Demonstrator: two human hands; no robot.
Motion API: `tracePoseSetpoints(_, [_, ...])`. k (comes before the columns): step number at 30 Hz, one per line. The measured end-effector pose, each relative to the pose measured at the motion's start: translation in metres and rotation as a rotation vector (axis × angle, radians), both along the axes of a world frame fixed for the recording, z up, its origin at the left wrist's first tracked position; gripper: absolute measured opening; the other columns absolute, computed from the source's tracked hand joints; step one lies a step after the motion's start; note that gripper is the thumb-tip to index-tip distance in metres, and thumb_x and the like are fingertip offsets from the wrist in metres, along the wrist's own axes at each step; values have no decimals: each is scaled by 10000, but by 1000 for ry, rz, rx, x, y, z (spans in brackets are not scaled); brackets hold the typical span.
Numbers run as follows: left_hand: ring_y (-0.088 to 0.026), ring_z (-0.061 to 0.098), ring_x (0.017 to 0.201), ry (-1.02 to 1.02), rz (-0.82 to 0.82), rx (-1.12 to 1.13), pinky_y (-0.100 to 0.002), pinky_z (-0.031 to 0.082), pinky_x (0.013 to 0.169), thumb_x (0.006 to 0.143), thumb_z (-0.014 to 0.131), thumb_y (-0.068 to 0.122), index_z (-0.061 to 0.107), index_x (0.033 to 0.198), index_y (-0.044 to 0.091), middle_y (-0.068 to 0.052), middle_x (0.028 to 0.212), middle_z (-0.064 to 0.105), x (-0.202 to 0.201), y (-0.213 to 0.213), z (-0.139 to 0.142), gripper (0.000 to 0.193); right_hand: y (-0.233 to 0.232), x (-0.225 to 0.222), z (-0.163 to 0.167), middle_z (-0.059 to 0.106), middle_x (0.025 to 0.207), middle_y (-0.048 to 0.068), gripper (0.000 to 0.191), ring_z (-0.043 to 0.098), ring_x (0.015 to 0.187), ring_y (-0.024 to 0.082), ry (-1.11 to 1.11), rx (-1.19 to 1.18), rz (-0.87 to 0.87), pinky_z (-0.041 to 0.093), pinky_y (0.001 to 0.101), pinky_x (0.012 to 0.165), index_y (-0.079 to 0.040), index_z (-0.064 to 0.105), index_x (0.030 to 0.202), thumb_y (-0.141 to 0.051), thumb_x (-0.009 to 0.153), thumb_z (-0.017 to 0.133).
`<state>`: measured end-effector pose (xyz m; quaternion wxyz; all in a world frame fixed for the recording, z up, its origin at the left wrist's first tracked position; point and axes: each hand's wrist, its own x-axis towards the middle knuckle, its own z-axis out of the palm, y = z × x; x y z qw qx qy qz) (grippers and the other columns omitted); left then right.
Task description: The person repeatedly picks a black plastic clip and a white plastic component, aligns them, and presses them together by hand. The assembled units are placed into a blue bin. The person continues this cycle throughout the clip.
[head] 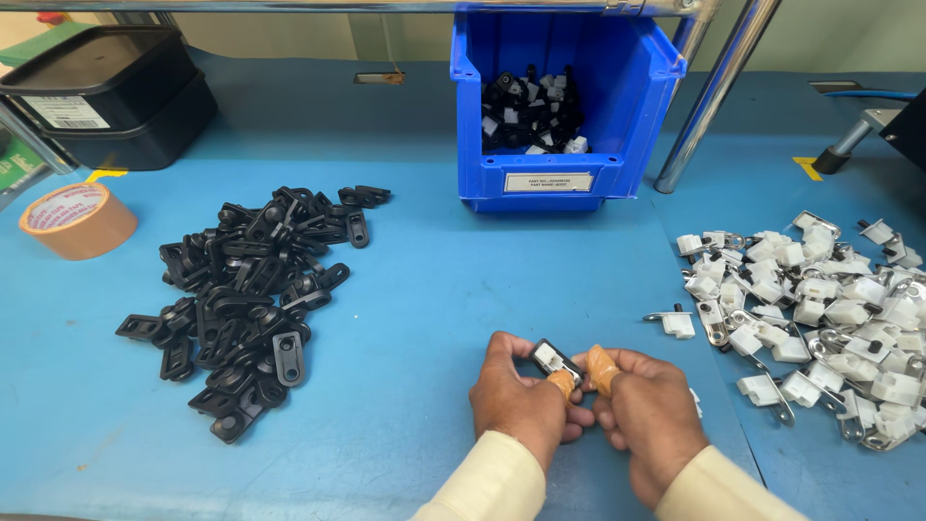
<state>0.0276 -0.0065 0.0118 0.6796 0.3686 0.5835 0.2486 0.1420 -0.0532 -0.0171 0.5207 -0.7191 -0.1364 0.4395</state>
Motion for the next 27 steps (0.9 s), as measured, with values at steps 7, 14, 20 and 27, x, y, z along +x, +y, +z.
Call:
tracePoseSetpoints(7, [-209,743,716,-7,-275,-150,-329,617,591,933,652,63,459,1224,132,-129,1013,733,-18,18,13,357,-3,14,8,628,663,57,158,475,516,109,-47,-30,193,358,277,425,8,760,1038,-21,926,652])
tracePoseSetpoints(14, [-192,778,868,-90,-403,-51,-291,669,736,902,536,-27,665,1229,86,-105,1069,753,-36,31,6,368,3,16,21,663,672,86,190,500,512,139,-436,-122,368,402,294,445,-69,832,1015,-58,910,673])
tracePoseSetpoints(20, [-201,784,885,-186,-212,-121,-292,677,755,945,574,-6,671,1159,35,-132,1058,754,-33,21,-1,239,4,14,20,718,811,39,245,594,641,122,-10,46,83,502,290,554,-20,758,1073,-169,955,603])
tracePoseSetpoints(27, [-192,783,851,-74,-274,-31,-298,668,727,927,620,-6,674,1121,44,-146,1018,760,-33,20,9,207,1,20,6,684,748,94,187,582,621,144,-162,-47,193,476,302,552,15,779,1022,-135,940,702])
